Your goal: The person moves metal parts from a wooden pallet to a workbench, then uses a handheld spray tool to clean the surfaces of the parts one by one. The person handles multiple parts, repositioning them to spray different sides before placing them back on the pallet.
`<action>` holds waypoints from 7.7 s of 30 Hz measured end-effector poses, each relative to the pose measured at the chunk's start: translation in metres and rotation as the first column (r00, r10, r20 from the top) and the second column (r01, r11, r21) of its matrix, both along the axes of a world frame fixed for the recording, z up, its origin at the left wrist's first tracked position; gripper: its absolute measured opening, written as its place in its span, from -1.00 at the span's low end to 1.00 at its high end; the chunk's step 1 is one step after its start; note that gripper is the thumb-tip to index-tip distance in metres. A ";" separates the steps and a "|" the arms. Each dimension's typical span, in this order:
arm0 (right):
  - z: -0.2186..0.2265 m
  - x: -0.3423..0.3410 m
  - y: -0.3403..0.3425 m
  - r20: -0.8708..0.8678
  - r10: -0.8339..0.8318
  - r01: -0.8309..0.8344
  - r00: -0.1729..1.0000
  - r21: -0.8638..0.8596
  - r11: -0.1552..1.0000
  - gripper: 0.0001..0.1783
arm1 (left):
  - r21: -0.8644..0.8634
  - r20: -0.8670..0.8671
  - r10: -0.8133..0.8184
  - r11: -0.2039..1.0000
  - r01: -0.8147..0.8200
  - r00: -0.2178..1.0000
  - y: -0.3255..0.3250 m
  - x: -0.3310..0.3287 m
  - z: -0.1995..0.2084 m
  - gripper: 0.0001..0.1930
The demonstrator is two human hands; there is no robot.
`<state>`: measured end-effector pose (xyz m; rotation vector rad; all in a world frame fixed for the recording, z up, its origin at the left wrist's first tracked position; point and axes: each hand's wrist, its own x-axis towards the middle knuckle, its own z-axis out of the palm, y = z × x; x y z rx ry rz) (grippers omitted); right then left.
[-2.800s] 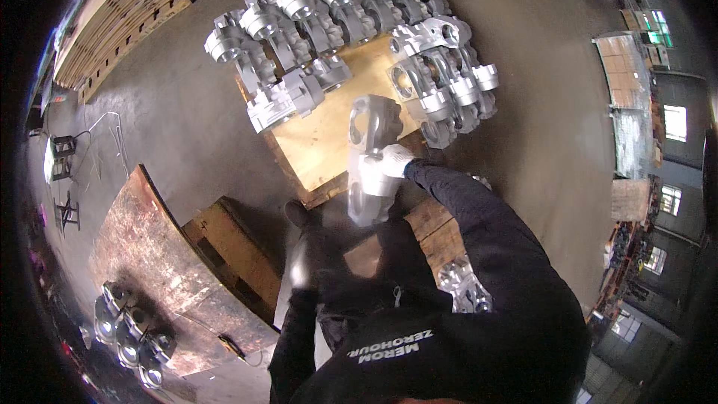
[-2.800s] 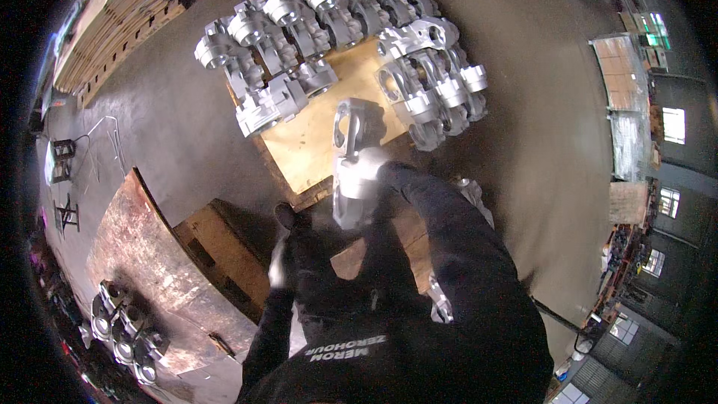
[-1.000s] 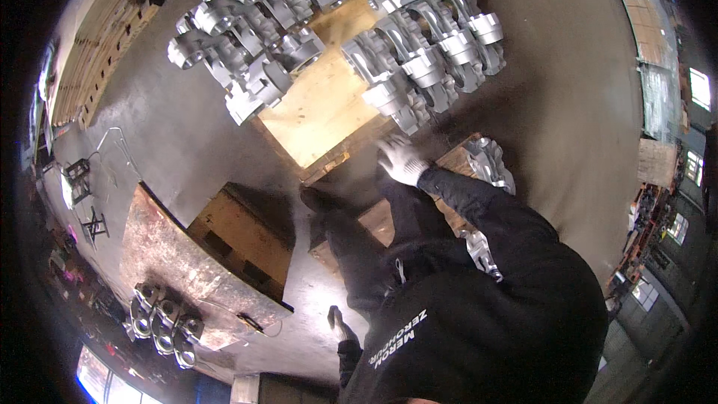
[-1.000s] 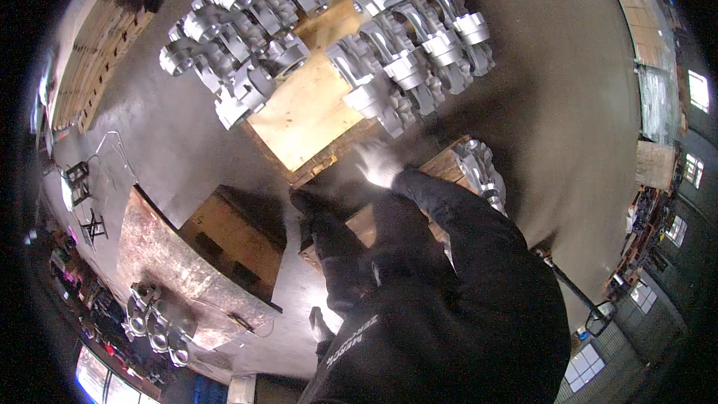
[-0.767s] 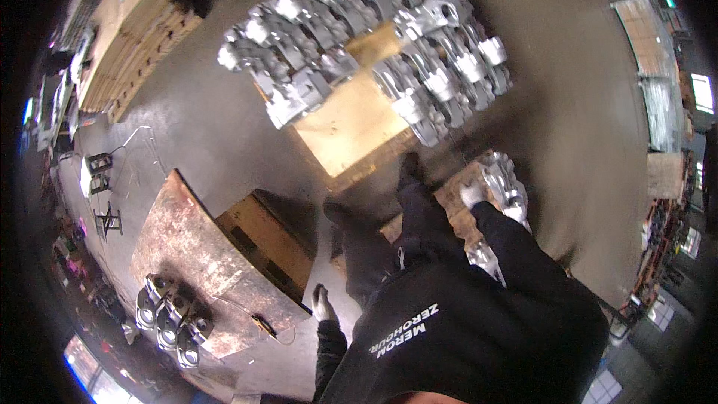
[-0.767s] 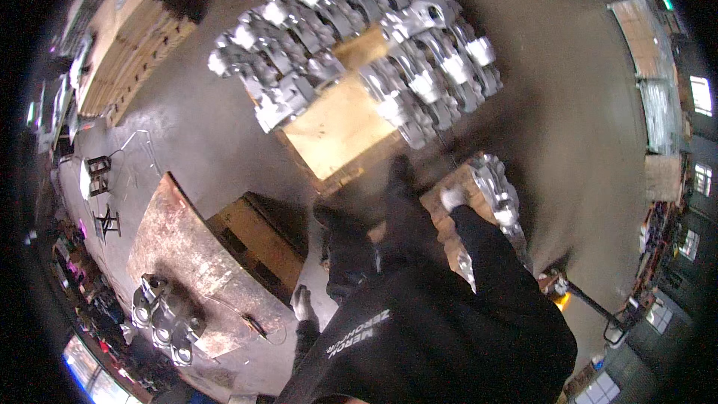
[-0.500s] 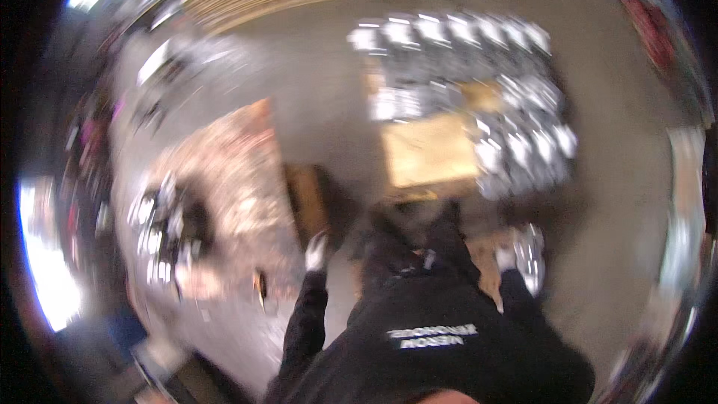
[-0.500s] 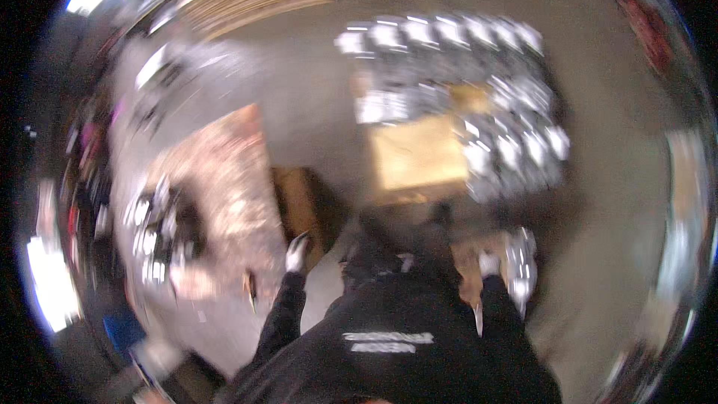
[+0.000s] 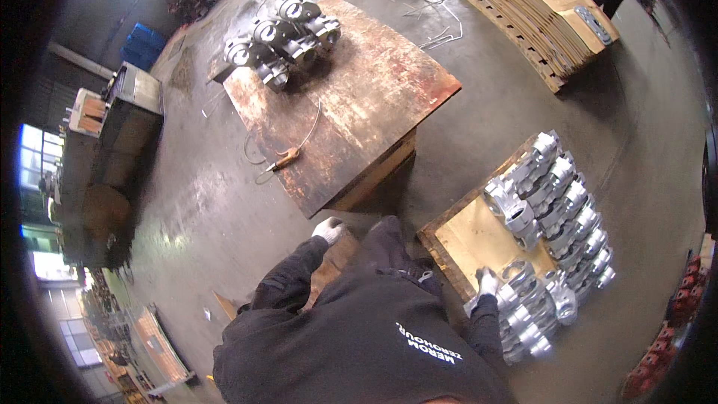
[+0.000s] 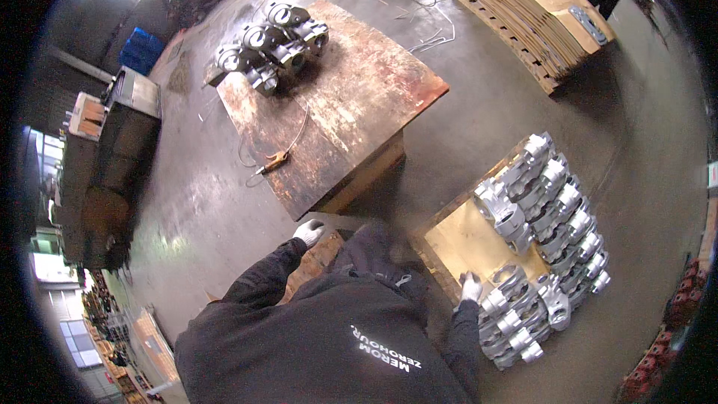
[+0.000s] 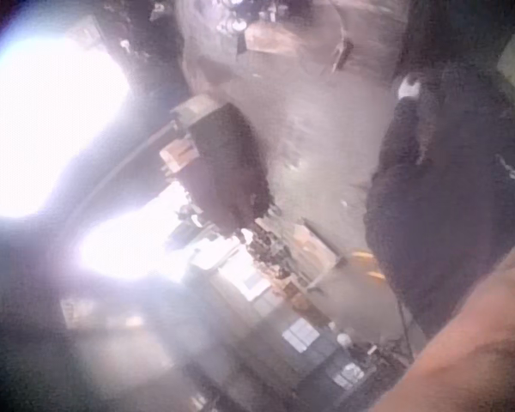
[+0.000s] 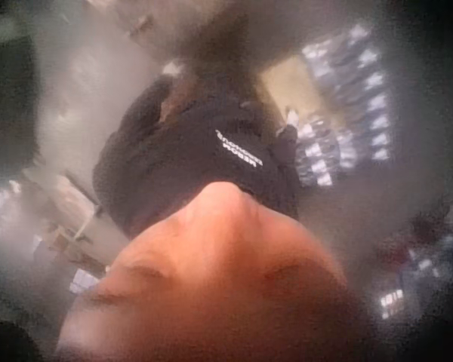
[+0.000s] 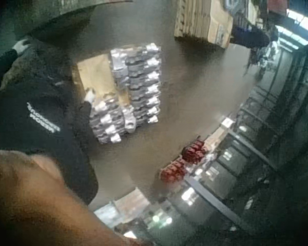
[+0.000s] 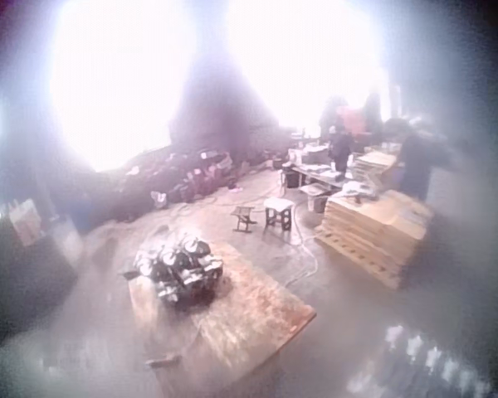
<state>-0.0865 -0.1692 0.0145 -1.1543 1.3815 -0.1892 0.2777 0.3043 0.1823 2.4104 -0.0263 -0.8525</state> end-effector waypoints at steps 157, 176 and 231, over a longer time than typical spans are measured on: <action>-0.169 -0.096 0.167 -0.208 -0.636 0.668 0.743 0.298 0.682 -0.66 | 0.285 0.133 -0.565 0.809 0.514 0.815 -0.160 0.141 -0.089 -0.45; 0.045 0.959 0.297 0.446 0.707 -0.786 0.549 -0.015 0.618 -0.43 | 0.699 -0.195 0.035 0.706 0.114 0.980 0.098 0.444 -0.150 0.42; 0.079 0.384 0.191 0.056 -0.571 0.486 0.819 0.460 0.743 -0.42 | -0.388 -0.032 -0.155 0.913 0.130 0.987 -0.153 0.298 0.035 -0.64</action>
